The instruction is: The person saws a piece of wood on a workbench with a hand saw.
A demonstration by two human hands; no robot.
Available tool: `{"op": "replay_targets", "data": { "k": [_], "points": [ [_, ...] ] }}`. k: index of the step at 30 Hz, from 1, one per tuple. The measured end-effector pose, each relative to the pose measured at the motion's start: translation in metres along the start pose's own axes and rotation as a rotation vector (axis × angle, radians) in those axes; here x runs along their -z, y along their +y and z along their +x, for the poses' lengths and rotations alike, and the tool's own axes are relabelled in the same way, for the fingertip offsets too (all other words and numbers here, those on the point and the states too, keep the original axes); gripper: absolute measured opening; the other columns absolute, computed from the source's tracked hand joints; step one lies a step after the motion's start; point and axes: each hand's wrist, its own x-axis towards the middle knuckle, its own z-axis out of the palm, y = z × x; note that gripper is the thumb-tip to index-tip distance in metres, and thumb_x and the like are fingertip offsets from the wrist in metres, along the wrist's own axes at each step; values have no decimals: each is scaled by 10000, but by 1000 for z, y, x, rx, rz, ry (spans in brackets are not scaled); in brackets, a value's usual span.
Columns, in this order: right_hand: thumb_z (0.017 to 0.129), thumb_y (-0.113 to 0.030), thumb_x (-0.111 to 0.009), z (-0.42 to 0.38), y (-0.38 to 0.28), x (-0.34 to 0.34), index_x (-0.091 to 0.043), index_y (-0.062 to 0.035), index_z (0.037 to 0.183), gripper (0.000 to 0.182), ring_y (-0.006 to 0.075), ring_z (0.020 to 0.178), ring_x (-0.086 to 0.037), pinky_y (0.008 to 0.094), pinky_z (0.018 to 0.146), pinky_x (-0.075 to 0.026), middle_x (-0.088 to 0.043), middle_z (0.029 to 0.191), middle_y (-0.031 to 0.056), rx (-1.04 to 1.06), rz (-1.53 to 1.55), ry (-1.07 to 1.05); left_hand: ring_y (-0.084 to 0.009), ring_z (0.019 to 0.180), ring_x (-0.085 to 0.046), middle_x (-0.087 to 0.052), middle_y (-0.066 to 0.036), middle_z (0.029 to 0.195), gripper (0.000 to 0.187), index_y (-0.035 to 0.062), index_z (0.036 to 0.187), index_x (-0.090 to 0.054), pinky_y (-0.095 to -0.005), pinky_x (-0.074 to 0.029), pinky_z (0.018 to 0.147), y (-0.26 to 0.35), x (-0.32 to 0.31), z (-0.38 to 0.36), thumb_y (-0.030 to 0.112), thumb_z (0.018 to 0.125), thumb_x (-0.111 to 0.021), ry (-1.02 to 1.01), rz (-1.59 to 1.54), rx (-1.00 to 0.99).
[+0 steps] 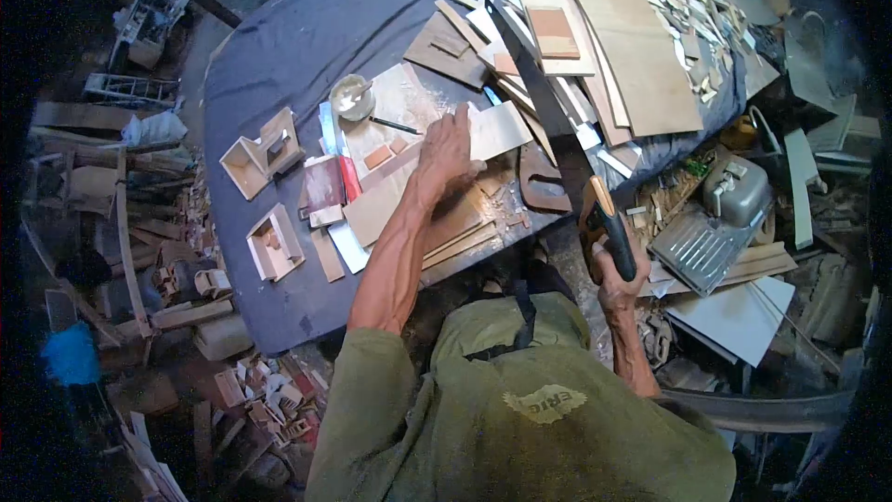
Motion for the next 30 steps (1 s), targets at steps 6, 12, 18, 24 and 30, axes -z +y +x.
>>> {"op": "replay_targets", "data": {
  "k": [6,12,18,24,30],
  "points": [
    [788,3,-714,31,16,-5,-611,15,1322,544,120,850,-628,275,791,-512,-713,1012,84,-43,58,-59,-448,1171,-506,-532,-281,1254,1007,-29,1422,-306,-487,-413,1028,2,-6,-13,196,636,-895,192,-98,13],
    [807,-9,-717,47,23,-2,-610,-1,1326,530,115,830,-619,273,785,-512,-706,998,65,21,40,-114,-457,1230,-481,-515,-290,1303,1002,-31,1453,-283,-480,-396,1069,20,31,-41,169,661,-864,143,-173,133],
    [799,-13,-733,43,30,-3,-613,-12,1329,543,120,864,-633,272,805,-509,-716,1020,80,-35,10,-142,-444,1279,-463,-490,-290,1364,1035,-26,1475,-289,-456,-381,1104,-32,43,-110,166,639,-868,29,-47,277],
    [785,-40,-758,35,46,-12,-608,0,1332,569,130,878,-646,278,815,-511,-725,1031,103,-10,5,-129,-432,1308,-446,-477,-270,1386,1086,-19,1484,-279,-444,-365,1120,-46,38,-141,155,612,-903,-9,25,270],
    [789,-42,-756,27,47,-12,-609,0,1333,566,134,885,-644,278,821,-510,-722,1023,100,24,33,-145,-423,1349,-424,-441,-279,1440,1139,-28,1502,-251,-432,-343,1152,-49,43,-145,151,593,-913,-55,-21,300]
  ]
}}
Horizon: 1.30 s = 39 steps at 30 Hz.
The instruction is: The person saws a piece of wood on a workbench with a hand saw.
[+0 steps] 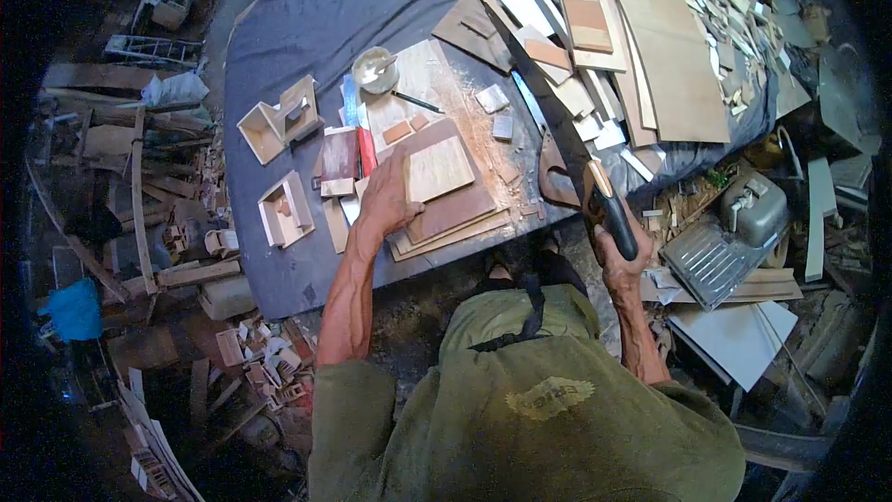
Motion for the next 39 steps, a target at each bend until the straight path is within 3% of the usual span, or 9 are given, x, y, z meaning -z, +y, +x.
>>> {"op": "replay_targets", "data": {
  "k": [4,10,13,16,22,28,34,39],
  "points": [
    [800,-23,-738,-8,-15,-2,-607,-3,1335,551,134,906,-639,275,831,-507,-718,1046,99,-120,18,6,-421,1379,-403,-409,-283,1481,1147,-34,1503,-250,-427,-329,1171,4,6,-1,156,589,-917,-57,-17,56],
    [804,-6,-716,-14,-11,-4,-605,1,1332,540,137,940,-644,288,856,-513,-713,1085,103,-47,28,18,-433,1300,-458,-494,-266,1378,1124,-20,1509,-233,-450,-366,1123,-2,2,-9,124,614,-897,53,19,-64],
    [795,-36,-700,-17,-14,-7,-625,15,1306,519,144,863,-610,274,823,-489,-665,961,58,-189,90,35,-437,1269,-478,-512,-265,1346,1112,-21,1499,-251,-456,-381,1102,-10,-3,-9,118,605,-898,110,70,-115],
    [807,-34,-704,-14,-27,-9,-612,2,1329,531,151,892,-623,277,833,-493,-673,1021,73,-83,-13,13,-428,1246,-485,-514,-249,1328,1098,-21,1489,-270,-453,-383,1090,-9,1,-8,120,595,-891,45,75,-77],
    [812,-58,-732,-15,-36,-16,-594,-6,1353,560,151,935,-628,284,852,-494,-679,1073,89,-215,24,-25,-419,1224,-474,-485,-242,1329,1070,-61,1471,-275,-461,-363,1093,-15,-5,-3,227,618,-854,94,150,-187],
    [808,-62,-731,-11,-31,-22,-598,-12,1348,558,156,941,-632,291,858,-499,-689,1069,98,-171,3,-38,-419,1224,-471,-496,-258,1312,1081,-58,1479,-270,-456,-355,1098,8,-26,30,254,622,-851,164,87,-236],
    [791,-31,-725,-10,-32,-24,-609,-27,1341,562,143,875,-659,295,809,-530,-725,1051,110,-33,-48,-71,-423,1296,-452,-480,-260,1383,1185,-17,1495,-272,-456,-355,1118,11,-4,18,256,551,-935,151,-21,-105],
    [809,-57,-716,-18,-29,-28,-603,-28,1346,550,165,944,-644,302,861,-506,-700,1099,124,-98,-35,-85,-424,1372,-401,-436,-267,1453,1191,-19,1490,-270,-456,-330,1165,-11,3,-16,205,537,-947,179,-165,20]
  ]
}}
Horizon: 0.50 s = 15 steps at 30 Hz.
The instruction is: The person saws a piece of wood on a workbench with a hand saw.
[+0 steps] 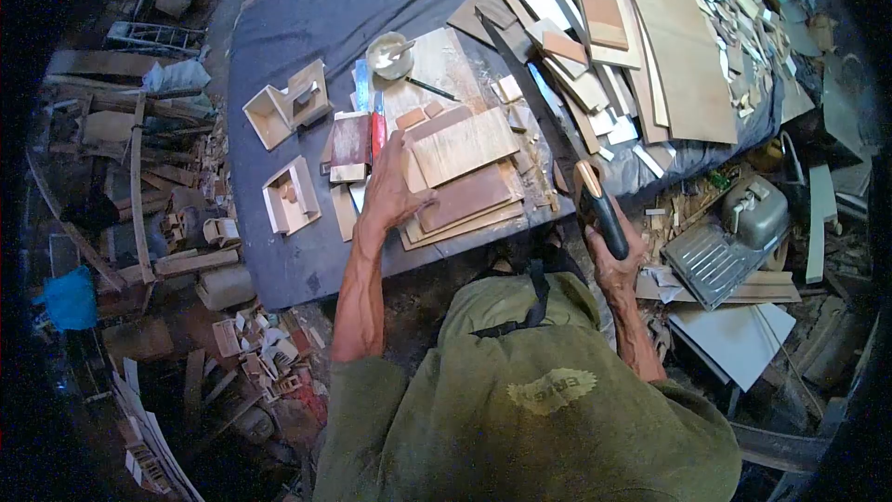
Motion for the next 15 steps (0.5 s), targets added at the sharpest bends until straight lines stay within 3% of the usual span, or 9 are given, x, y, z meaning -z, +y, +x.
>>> {"op": "replay_targets", "data": {
  "k": [5,15],
  "points": [
    [809,-51,-709,-3,26,-1,-599,-36,1355,557,139,924,-628,279,840,-506,-694,1089,91,9,-2,-44,-412,1400,-370,-408,-260,1481,1156,-22,1493,-266,-445,-313,1179,0,-5,-8,209,574,-929,-15,-15,22],
    [788,-28,-705,-9,2,-6,-613,-37,1343,563,125,908,-622,279,832,-507,-697,1049,84,-48,75,-16,-414,1403,-366,-398,-279,1479,1121,-43,1502,-233,-443,-317,1173,-9,-23,-1,210,636,-899,43,-11,-41]
  ]
}}
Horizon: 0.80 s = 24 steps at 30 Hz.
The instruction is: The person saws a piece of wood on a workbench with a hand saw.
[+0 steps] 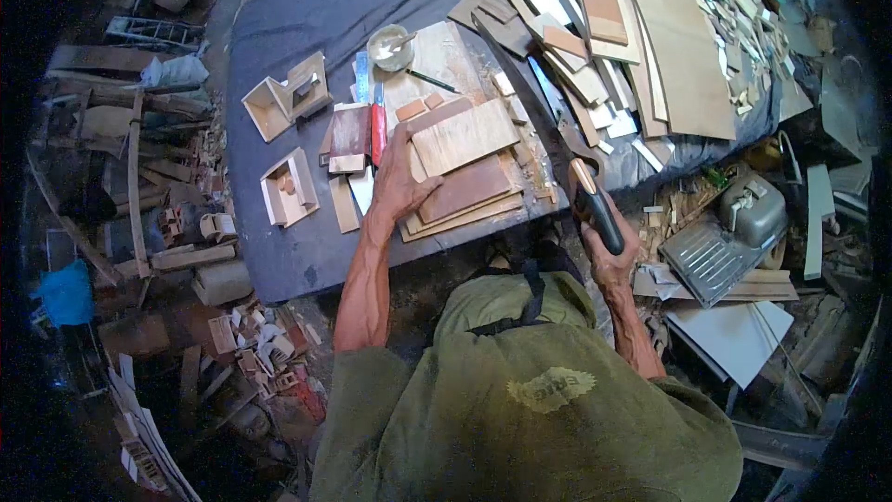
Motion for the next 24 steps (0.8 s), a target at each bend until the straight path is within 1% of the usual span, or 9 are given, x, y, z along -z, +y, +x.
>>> {"op": "replay_targets", "data": {
  "k": [4,7,10,13,15,18,21,24],
  "points": [
    [779,-18,-707,1,13,2,-612,-44,1349,578,124,894,-625,282,831,-508,-698,1037,78,58,-20,2,-412,1380,-394,-415,-285,1455,1130,-66,1492,-223,-442,-338,1155,3,3,3,205,630,-900,-37,-27,28],
    [776,3,-719,1,9,1,-609,-51,1346,583,91,862,-628,249,786,-510,-720,1048,89,99,-30,4,-418,1361,-412,-426,-288,1435,1136,-73,1489,-219,-442,-347,1145,1,2,7,195,621,-902,-62,-1,26],
    [771,-5,-725,-1,12,1,-616,-58,1340,582,84,843,-619,244,774,-506,-723,1044,87,47,-41,19,-423,1349,-421,-432,-289,1422,1140,-73,1486,-218,-440,-350,1142,0,1,7,186,613,-903,-64,-2,22],
    [771,-13,-730,-1,16,-1,-624,-65,1334,575,81,812,-603,244,753,-504,-721,1038,86,77,-2,43,-419,1349,-422,-431,-285,1420,1140,-67,1485,-220,-433,-350,1143,-2,3,7,179,607,-904,-58,-34,-17],
    [776,-13,-725,-2,17,1,-616,-63,1343,579,82,817,-605,246,756,-506,-722,1043,87,46,-13,29,-412,1355,-418,-424,-282,1428,1140,-60,1486,-224,-427,-349,1145,0,6,8,176,602,-905,-62,-59,-56],
    [785,-11,-718,-1,15,2,-604,-61,1355,583,89,833,-625,250,758,-510,-726,1052,94,37,-6,8,-406,1348,-426,-425,-272,1428,1143,-41,1492,-226,-420,-353,1143,6,9,4,170,598,-906,-65,-72,-23],
    [793,-6,-708,2,12,3,-593,-71,1368,590,102,849,-649,255,757,-513,-729,1054,99,96,-18,-3,-415,1346,-421,-424,-271,1428,1133,-29,1491,-233,-427,-359,1136,7,9,3,178,604,-906,-67,-111,-22],
    [796,-6,-704,4,12,1,-589,-84,1373,594,107,840,-660,257,752,-517,-732,1034,108,151,-9,3,-428,1364,-389,-424,-268,1428,1087,-28,1473,-279,-449,-347,1139,13,11,3,252,626,-900,-67,-47,-40]
  ]
}}
